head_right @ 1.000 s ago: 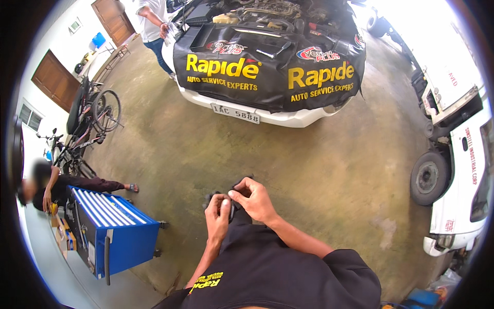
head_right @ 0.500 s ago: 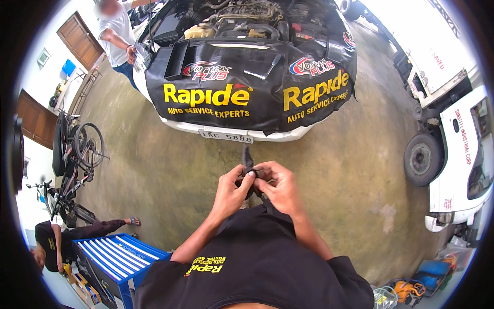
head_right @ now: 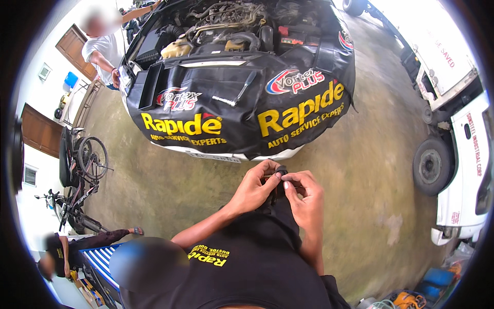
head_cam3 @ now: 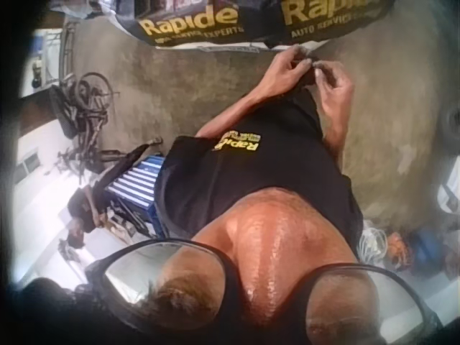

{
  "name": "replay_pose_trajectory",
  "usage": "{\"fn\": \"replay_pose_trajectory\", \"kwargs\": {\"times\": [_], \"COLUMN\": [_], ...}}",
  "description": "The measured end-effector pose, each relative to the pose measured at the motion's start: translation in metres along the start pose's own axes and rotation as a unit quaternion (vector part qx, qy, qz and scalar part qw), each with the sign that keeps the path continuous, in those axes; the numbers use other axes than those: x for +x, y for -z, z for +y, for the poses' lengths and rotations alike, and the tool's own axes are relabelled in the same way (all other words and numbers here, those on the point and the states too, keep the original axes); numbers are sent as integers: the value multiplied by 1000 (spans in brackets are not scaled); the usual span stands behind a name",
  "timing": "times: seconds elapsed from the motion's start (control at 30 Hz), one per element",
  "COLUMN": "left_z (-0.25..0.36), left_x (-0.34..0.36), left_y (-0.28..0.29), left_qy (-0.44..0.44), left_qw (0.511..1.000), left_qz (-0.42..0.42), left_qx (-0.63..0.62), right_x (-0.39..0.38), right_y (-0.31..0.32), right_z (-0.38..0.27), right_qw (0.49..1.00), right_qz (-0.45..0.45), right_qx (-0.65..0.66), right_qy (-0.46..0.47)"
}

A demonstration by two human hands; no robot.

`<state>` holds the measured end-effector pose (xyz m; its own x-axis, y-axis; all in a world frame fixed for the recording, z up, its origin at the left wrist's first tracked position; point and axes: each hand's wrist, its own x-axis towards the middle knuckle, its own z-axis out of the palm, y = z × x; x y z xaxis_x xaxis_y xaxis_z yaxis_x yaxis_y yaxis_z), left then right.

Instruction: The person retrieves a socket wrench from a tool chest and uses it to loosen bolts on a car's engine cover. He then removes the engine cover by hand and places it on a nearby bin. Finally, he puts on a pair of work gloves and inspects the engine bay.

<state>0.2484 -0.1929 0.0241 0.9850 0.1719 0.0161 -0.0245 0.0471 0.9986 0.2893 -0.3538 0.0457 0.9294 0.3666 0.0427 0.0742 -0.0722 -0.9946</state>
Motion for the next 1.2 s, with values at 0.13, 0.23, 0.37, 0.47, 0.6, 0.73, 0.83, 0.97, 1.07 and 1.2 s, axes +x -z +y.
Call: {"fn": "replay_pose_trajectory", "kwargs": {"times": [0.13,0.23,0.37,0.47,0.6,0.73,0.83,0.97,1.07,1.2], "left_z": [-19,4,4,10,5,-4,-2,5,10,6], "left_x": [76,106,141,173,222,268,306,377,421,466], "left_y": [-59,-118,-167,-188,-202,-194,-210,-233,-251,-262], "left_qy": [-39,-40,-107,-118,-229,-268,-335,-347,-362,-343], "left_qw": [994,993,960,941,932,930,902,909,908,914], "left_qz": [72,-32,-97,-145,-120,-129,-144,-92,-91,-85], "left_qx": [-71,107,241,282,256,217,229,211,189,199], "right_x": [46,73,143,177,202,249,305,371,396,439], "right_y": [71,121,201,223,218,250,271,286,322,338], "right_z": [4,22,36,47,85,112,133,30,41,51], "right_qw": [967,912,973,967,944,983,950,977,982,989], "right_qz": [70,-3,49,179,225,166,254,154,161,135], "right_qx": [-239,-403,-106,119,220,-46,-9,-142,-86,-42], "right_qy": [60,73,-199,-139,-94,57,182,36,43,36]}}
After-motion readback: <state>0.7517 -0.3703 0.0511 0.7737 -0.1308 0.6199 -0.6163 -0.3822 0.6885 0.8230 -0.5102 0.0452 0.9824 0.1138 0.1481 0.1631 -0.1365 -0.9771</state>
